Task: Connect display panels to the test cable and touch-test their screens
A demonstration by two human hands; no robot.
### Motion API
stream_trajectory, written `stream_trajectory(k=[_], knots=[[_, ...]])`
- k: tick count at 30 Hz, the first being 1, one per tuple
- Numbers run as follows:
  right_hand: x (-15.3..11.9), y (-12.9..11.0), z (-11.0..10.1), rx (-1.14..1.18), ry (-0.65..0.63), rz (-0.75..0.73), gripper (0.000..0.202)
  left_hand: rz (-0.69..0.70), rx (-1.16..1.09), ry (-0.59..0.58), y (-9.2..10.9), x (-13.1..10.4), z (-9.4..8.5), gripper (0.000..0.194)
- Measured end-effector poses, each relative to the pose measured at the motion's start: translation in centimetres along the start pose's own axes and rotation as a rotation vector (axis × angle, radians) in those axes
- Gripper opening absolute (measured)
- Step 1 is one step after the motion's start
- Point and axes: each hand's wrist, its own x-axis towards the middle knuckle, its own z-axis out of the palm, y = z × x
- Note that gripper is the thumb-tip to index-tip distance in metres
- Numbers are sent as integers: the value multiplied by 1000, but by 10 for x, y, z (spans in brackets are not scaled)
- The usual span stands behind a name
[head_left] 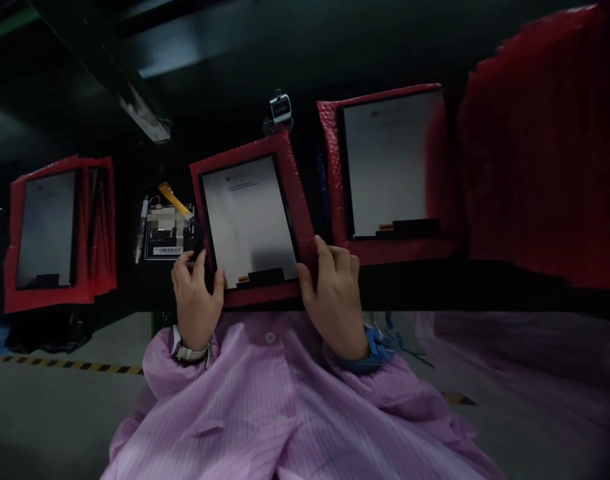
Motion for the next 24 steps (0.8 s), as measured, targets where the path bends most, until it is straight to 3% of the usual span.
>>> stream_trajectory(k=[4, 7, 11, 17, 20, 24], knots=[[2, -1, 3, -79, -10, 44, 50, 9, 69, -4, -7, 2, -2, 41], [4, 0, 3, 17, -64, 68, 47, 38, 48, -12, -9, 4, -3, 38], [6, -1, -1, 497, -110, 169, 45, 89, 21, -14, -14, 6, -4, 38], [11, -8, -6, 1314, -205, 547, 62, 132, 60, -42, -21, 12, -7, 40], [19, -13, -8, 1405, -258, 584, 58, 180, 49, -25, -23, 15, -8, 40], [27, -21, -5, 1445, -383, 487, 59, 261, 46, -22, -26, 16, -7, 38]])
